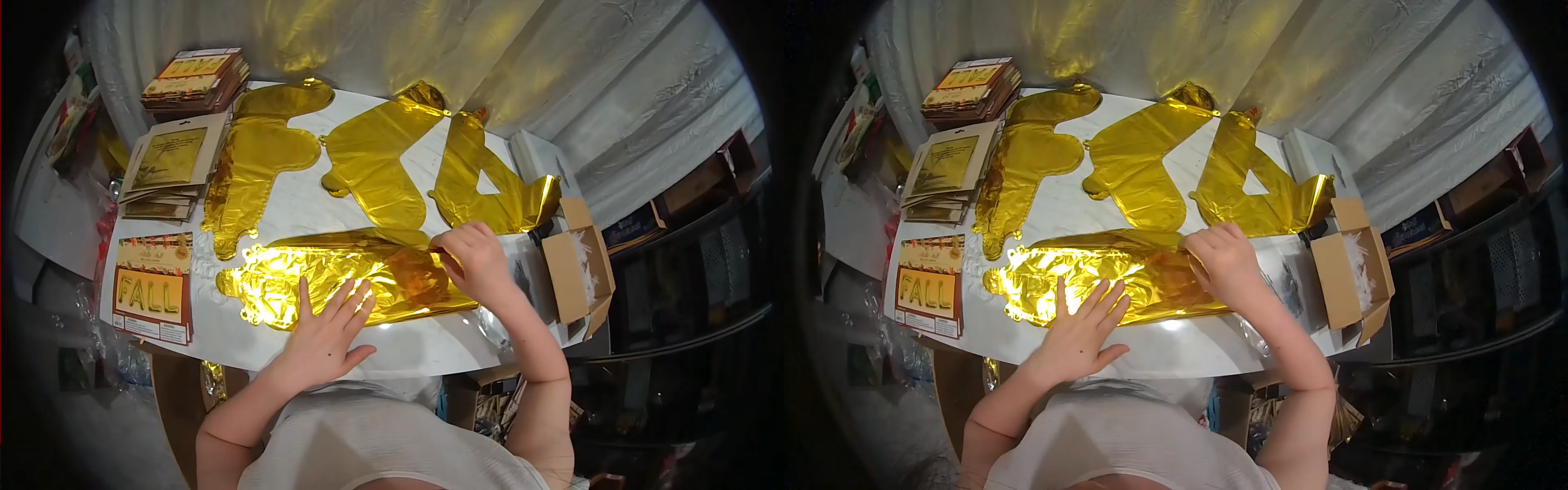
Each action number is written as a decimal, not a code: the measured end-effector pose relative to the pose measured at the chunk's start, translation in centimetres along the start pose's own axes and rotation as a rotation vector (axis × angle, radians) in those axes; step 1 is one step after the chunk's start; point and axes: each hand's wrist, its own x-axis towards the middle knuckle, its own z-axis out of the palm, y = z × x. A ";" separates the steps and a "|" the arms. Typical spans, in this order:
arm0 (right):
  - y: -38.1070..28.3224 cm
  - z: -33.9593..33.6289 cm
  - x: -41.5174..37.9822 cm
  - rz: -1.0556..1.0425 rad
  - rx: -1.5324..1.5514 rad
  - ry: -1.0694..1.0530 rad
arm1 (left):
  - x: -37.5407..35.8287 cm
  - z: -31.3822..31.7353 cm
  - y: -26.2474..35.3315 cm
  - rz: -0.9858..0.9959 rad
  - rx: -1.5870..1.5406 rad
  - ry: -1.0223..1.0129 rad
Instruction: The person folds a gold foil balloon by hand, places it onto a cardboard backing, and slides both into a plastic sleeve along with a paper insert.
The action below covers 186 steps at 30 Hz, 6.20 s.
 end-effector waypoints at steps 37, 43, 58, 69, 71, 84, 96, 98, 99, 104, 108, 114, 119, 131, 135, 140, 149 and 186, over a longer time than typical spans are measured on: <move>0.0 6.5 -3.1 -0.141 0.070 -0.465 | -0.7 0.7 -0.4 -0.017 0.017 0.044; 0.0 6.5 -3.1 -0.118 0.094 -0.441 | -2.1 -2.4 -2.4 -0.146 -0.339 0.072; -0.6 5.8 -2.7 -0.117 0.090 -0.462 | -5.8 -3.4 -7.0 -0.462 0.129 0.063; -0.5 6.0 -2.9 -0.106 0.103 -0.446 | -2.3 -4.5 -6.4 -0.357 0.137 0.101; -0.5 6.0 -2.8 -0.106 0.114 -0.447 | -0.7 -4.8 -5.6 -0.270 0.130 0.117; 0.3 5.9 -3.2 -0.043 0.069 -0.451 | 1.2 -1.7 -7.2 -0.092 0.053 0.025; 1.6 5.6 -3.7 0.057 0.052 -0.425 | 1.4 -2.2 -7.1 -0.078 0.022 0.039; 1.9 5.3 -3.7 0.077 0.027 -0.411 | 1.4 -2.0 -7.2 -0.071 0.029 0.057; 2.0 5.2 -3.7 0.072 0.011 -0.405 | 1.4 -2.1 -7.2 -0.071 0.031 0.059; 1.4 4.5 -3.2 0.045 0.054 -0.355 | 1.4 -1.9 -7.2 -0.077 0.043 0.055; 0.3 5.4 -3.0 -0.018 0.072 -0.416 | 1.4 -1.8 -7.3 -0.084 0.045 0.046; 0.9 5.8 -3.3 0.003 0.063 -0.434 | 1.4 -1.7 -7.4 -0.083 0.041 0.044; 1.2 6.0 -3.6 0.009 0.059 -0.417 | 1.4 -1.5 -7.5 -0.081 0.030 0.046; 1.2 5.6 -3.6 0.024 0.021 -0.440 | 1.1 -1.1 -7.3 -0.128 0.104 0.075; 1.2 5.6 -3.5 0.021 0.010 -0.453 | 0.9 -0.8 -7.4 -0.149 0.122 0.081; 1.4 5.9 -3.9 0.001 -0.031 -0.447 | 0.8 -0.5 -7.6 -0.156 0.096 0.094; 0.8 4.1 -2.8 -0.105 -0.242 -0.458 | 0.7 -0.5 -7.4 -0.177 0.122 0.068; -4.7 10.0 -0.7 -0.346 0.409 -0.284 | -2.4 -3.3 -8.1 -0.323 0.096 -0.047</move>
